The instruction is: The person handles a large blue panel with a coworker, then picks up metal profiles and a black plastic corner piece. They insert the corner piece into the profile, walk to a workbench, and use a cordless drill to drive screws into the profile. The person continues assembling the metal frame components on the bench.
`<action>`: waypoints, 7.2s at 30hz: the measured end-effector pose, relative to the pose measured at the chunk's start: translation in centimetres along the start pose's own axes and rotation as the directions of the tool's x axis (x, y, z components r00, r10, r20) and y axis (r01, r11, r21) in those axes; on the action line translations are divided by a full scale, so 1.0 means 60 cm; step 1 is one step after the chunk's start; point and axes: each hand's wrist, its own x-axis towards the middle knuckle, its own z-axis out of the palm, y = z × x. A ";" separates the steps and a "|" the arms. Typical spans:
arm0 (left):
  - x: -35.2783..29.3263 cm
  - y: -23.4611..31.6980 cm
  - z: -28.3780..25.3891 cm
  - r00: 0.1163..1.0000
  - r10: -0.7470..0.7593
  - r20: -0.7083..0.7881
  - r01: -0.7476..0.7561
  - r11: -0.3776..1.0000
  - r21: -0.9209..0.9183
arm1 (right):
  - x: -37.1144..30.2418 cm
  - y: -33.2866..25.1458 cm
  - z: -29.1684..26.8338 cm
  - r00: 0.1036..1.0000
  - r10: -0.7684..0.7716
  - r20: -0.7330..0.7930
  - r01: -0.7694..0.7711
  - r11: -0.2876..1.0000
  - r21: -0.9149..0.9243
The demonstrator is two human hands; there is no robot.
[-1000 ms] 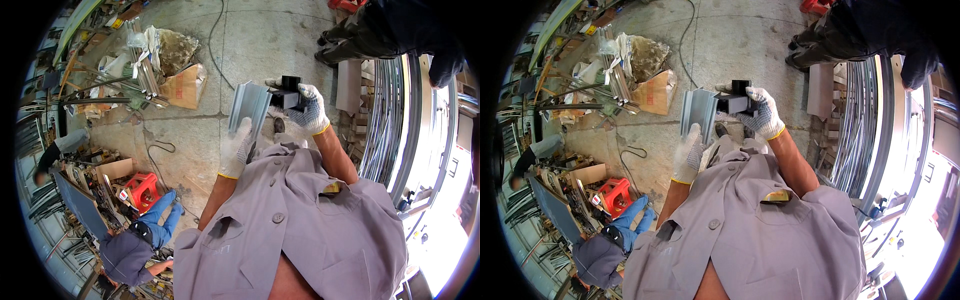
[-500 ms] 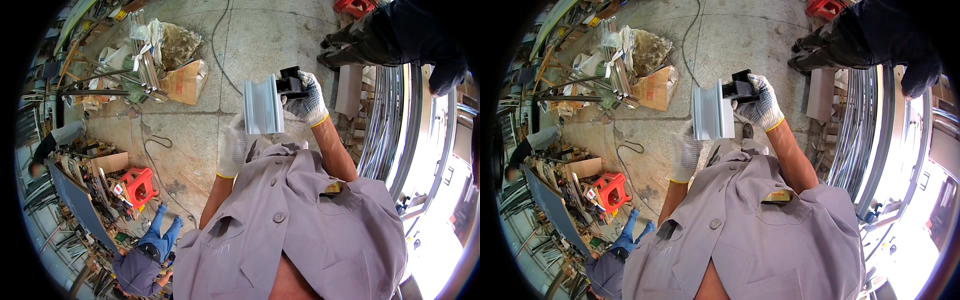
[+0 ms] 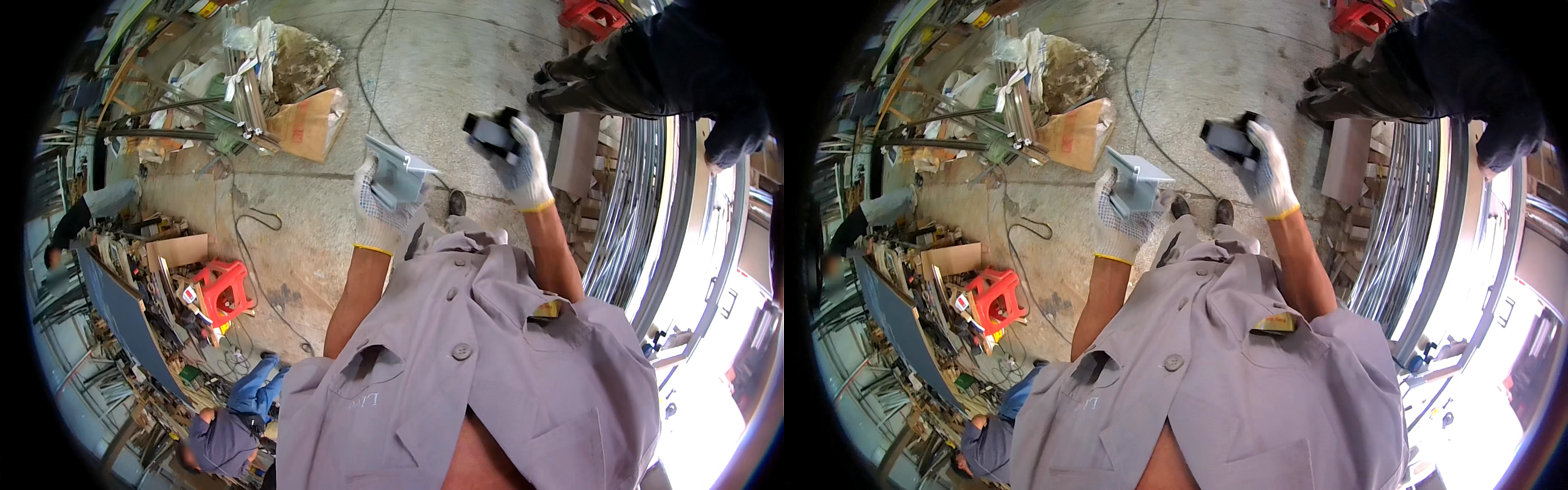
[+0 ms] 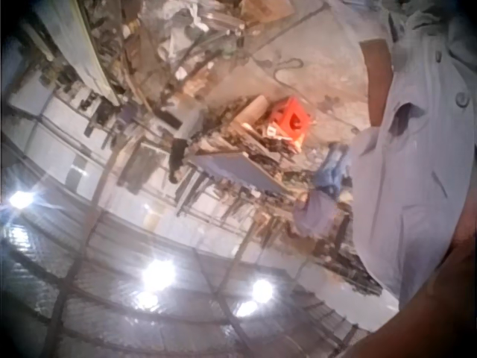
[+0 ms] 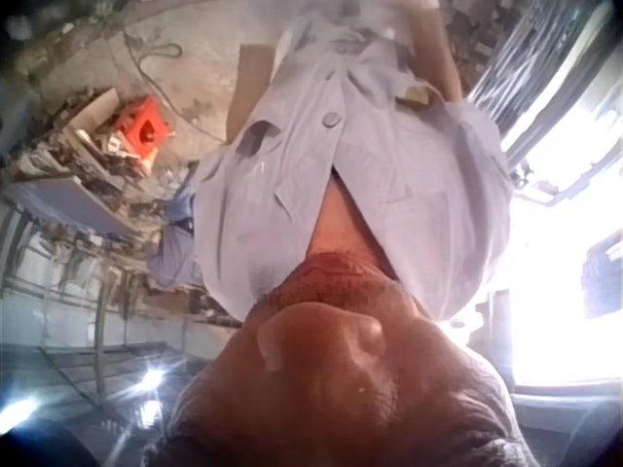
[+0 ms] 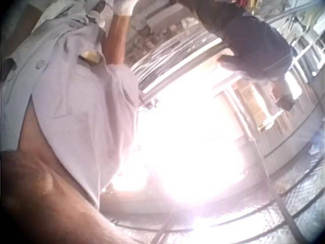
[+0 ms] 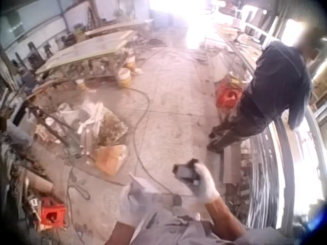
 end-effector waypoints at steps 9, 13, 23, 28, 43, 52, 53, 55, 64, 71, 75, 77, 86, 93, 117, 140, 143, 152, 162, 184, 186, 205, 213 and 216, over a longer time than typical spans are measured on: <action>0.003 -0.016 0.041 0.982 0.109 -0.151 -0.093 0.990 0.104 | -0.099 0.006 0.075 0.844 -0.249 0.475 0.533 0.293 -0.793; 0.007 -0.037 0.040 0.956 0.193 -0.220 -0.171 0.979 0.113 | -0.094 0.013 0.061 0.683 -0.305 0.664 0.725 0.174 -0.666; 0.006 -0.042 0.038 0.923 0.287 -0.257 -0.263 0.957 0.124 | -0.109 0.011 0.073 0.745 -0.221 0.629 0.664 0.158 -0.731; 0.013 -0.047 0.027 0.901 0.348 -0.260 -0.313 0.935 0.169 | -0.101 0.019 0.068 0.759 -0.121 0.640 0.651 0.157 -0.742; -0.024 -0.008 0.117 0.806 0.521 0.281 -0.549 0.478 0.686 | -0.052 0.128 0.007 0.866 -0.003 0.500 0.422 0.538 -0.729; 0.034 0.049 0.109 0.940 0.324 0.102 -0.313 0.710 0.631 | -0.008 0.095 0.073 0.963 0.011 0.268 0.259 0.225 -0.939; 0.045 0.053 0.115 0.948 0.300 0.107 -0.303 0.744 0.596 | 0.002 0.087 0.079 0.970 -0.017 0.244 0.242 0.207 -0.948; 0.080 0.061 0.112 0.963 0.259 0.069 -0.253 0.794 0.553 | 0.020 0.077 0.087 0.974 -0.071 0.217 0.228 0.236 -0.945; 0.195 0.053 0.190 0.984 0.123 0.125 -0.163 0.910 0.381 | 0.158 -0.034 0.068 0.983 -0.021 0.181 0.182 0.201 -0.963; 0.280 0.006 0.267 0.954 0.299 -0.022 -0.266 0.877 0.399 | 0.261 -0.135 0.046 0.977 0.142 0.162 0.109 0.321 -0.941; 0.320 -0.011 0.252 0.941 0.324 -0.100 -0.292 0.925 0.245 | 0.295 -0.158 0.036 0.962 0.142 0.234 0.163 0.393 -0.905; 0.330 -0.018 0.237 0.942 0.307 -0.133 -0.287 0.946 0.148 | 0.308 -0.168 0.033 0.948 0.146 0.284 0.200 0.422 -0.884; 0.348 -0.038 0.132 0.906 0.270 0.325 -0.156 0.929 -0.336 | 0.329 -0.215 0.066 0.884 0.302 0.356 0.176 0.492 -0.853; 0.323 -0.068 0.119 0.787 0.526 0.322 -0.581 0.807 0.103 | 0.300 -0.222 0.106 0.826 0.402 0.396 0.127 0.550 -0.825; 0.209 -0.019 0.152 0.779 0.627 0.013 -0.616 0.761 0.201 | 0.260 -0.120 0.092 0.576 0.805 0.143 -0.722 0.582 -0.373; 0.210 0.045 0.216 0.656 0.549 -0.518 -0.607 0.792 0.070 | 0.248 -0.163 0.124 0.672 0.100 0.734 0.689 0.281 -0.668; 0.217 0.032 0.220 0.664 0.549 -0.507 -0.602 0.795 0.073 | 0.254 -0.159 0.114 0.628 0.099 0.772 0.749 0.196 -0.634; 0.220 0.018 0.209 0.747 0.526 -0.407 -0.571 0.821 0.015 | 0.252 -0.186 0.125 0.594 0.223 0.773 0.769 0.125 -0.627; 0.221 -0.002 0.219 0.861 0.386 -0.330 -0.413 0.911 -0.013 | 0.261 -0.202 0.104 0.518 0.225 0.826 0.791 0.242 -0.562; 0.245 0.004 0.224 0.866 0.395 -0.306 -0.361 0.918 0.161 | 0.232 -0.160 0.066 0.719 0.143 0.680 0.643 0.235 -0.729; 0.253 0.007 0.213 0.882 0.366 -0.297 -0.340 0.930 0.136 | 0.234 -0.160 0.070 0.733 0.170 0.659 0.625 0.215 -0.750; 0.254 -0.013 0.240 0.819 0.455 -0.348 -0.422 0.890 0.172 | 0.231 -0.130 0.080 0.743 -0.065 0.666 0.640 0.361 -0.678; 0.254 -0.014 0.237 0.853 0.405 -0.330 -0.398 0.913 0.094 | 0.244 -0.140 0.077 0.696 -0.014 0.718 0.669 0.377 -0.640; 0.257 -0.016 0.246 0.821 0.429 -0.377 -0.421 0.901 0.108 | 0.244 -0.140 0.075 0.708 -0.004 0.706 0.655 0.380 -0.654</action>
